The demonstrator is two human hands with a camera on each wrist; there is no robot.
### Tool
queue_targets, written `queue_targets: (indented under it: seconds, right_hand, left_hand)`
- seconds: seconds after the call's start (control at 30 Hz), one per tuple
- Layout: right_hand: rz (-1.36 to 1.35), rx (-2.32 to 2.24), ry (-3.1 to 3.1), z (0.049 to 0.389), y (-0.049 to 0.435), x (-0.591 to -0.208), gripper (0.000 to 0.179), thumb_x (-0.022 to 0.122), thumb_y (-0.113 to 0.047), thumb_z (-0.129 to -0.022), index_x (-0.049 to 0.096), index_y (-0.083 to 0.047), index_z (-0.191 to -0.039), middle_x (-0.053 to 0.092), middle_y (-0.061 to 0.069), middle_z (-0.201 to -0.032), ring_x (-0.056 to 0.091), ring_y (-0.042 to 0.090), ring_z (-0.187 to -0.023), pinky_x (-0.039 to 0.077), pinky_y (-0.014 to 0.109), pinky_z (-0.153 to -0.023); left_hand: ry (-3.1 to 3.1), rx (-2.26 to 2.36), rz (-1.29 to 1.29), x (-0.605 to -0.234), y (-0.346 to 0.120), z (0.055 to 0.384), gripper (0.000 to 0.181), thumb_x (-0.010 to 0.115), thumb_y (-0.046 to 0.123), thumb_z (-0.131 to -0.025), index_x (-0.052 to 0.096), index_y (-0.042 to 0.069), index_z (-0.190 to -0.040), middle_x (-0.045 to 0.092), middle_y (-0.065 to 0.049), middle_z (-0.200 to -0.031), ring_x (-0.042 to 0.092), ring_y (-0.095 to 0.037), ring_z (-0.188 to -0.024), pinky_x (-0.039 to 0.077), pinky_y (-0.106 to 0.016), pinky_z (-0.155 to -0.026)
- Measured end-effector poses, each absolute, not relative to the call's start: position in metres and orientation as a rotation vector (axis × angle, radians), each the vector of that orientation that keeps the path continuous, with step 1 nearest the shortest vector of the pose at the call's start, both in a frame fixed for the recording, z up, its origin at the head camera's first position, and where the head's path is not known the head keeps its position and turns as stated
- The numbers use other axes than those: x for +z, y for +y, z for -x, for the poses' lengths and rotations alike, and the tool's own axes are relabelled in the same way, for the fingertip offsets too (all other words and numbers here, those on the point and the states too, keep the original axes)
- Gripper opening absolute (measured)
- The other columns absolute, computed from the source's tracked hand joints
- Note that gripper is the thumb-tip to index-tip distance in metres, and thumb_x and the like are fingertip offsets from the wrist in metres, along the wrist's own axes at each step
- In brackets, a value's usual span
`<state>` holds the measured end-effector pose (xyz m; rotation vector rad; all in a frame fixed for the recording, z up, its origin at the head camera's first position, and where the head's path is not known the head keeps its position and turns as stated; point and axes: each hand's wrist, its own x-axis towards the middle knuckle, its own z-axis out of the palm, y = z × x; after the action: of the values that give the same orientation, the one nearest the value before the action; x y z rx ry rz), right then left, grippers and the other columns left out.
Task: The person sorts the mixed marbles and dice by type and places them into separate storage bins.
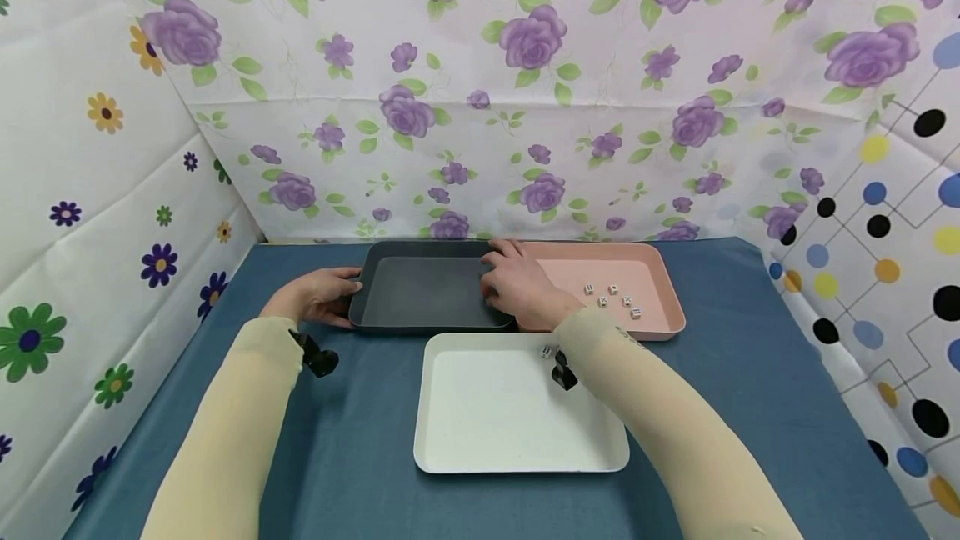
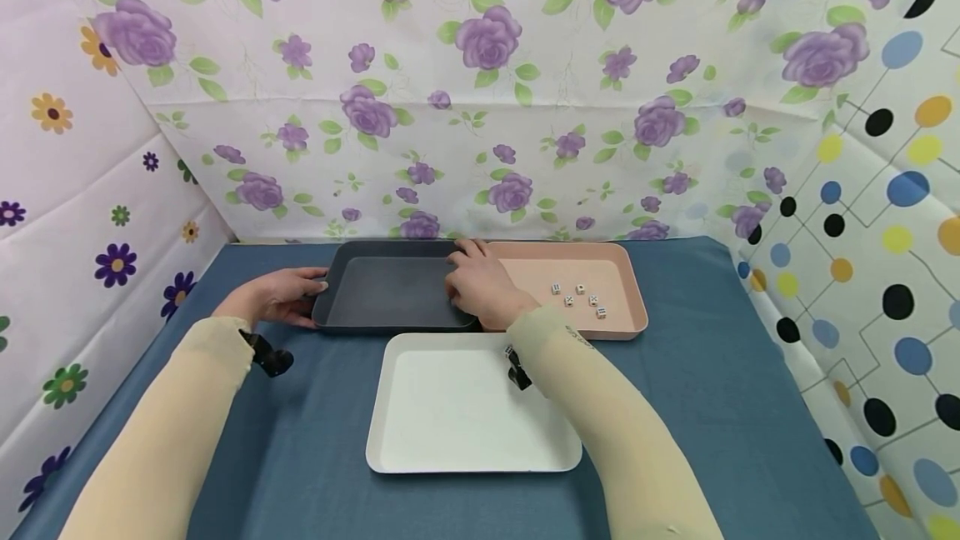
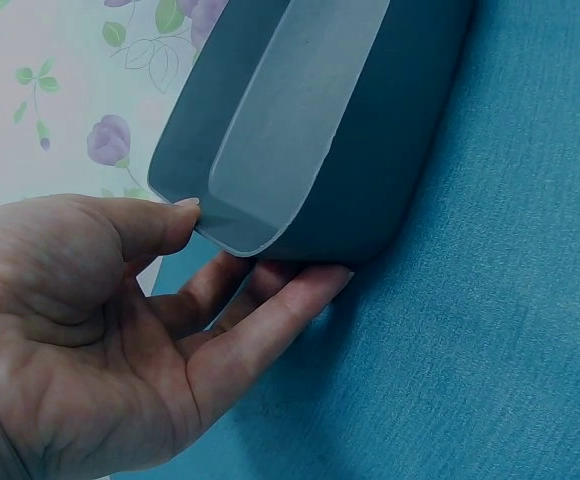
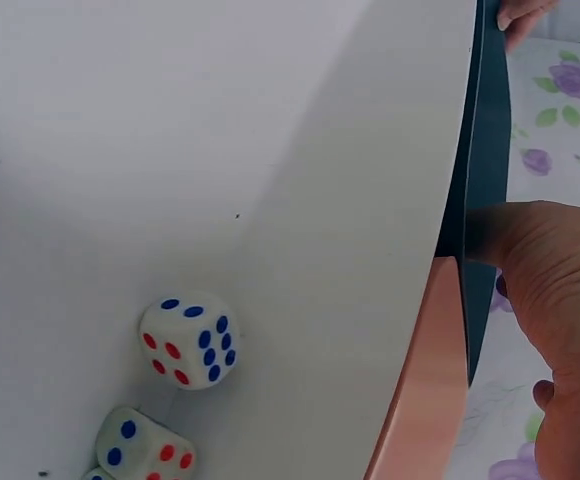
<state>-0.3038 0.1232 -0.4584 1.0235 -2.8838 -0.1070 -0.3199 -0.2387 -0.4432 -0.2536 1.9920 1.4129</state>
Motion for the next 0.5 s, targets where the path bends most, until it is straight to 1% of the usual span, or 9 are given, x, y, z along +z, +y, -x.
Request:
queue_targets:
  seconds: [0.17, 0.4, 0.5]
  right_hand:
    - [-1.038, -0.076, -2.86, 0.3035, 0.1245, -0.4604, 0.005, 0.078, -0.034, -0.094, 0.08, -0.031, -0.097, 0.055, 0.007, -0.146, 0.024, 0.035, -0.15, 0.014, 0.051, -0.124]
    - [-1.033, -0.034, -2.859, 0.3033, 0.1276, -0.4576, 0.013, 0.078, -0.035, -0.094, 0.079, -0.029, -0.105, 0.053, 0.007, -0.148, 0.024, 0.036, -0.15, 0.015, 0.053, -0.123]
    - [-1.024, -0.023, -2.852, 0.3026, 0.1284, -0.4538, 0.013, 0.077, -0.035, -0.095, 0.08, -0.029, -0.106, 0.053, 0.007, -0.149, 0.025, 0.036, -0.15, 0.015, 0.053, -0.123]
  left_hand:
    - [1.993, 1.41, 0.251, -0.4439, -0.2382, 0.3202, 0.059, 0.037, 0.019, -0.114, 0.011, 0.021, -0.167, 0.037, -0.028, -0.156, 0.051, -0.043, -0.133, 0.057, -0.053, -0.09]
    - [1.983, 1.41, 0.258, -0.4442, -0.2391, 0.3212, 0.06, 0.037, 0.019, -0.114, 0.01, 0.022, -0.167, 0.035, -0.028, -0.156, 0.05, -0.043, -0.133, 0.057, -0.053, -0.09]
    - [1.983, 1.412, 0.263, -0.4447, -0.2391, 0.3213, 0.06, 0.037, 0.019, -0.114, 0.01, 0.022, -0.167, 0.036, -0.028, -0.156, 0.051, -0.043, -0.133, 0.057, -0.053, -0.09]
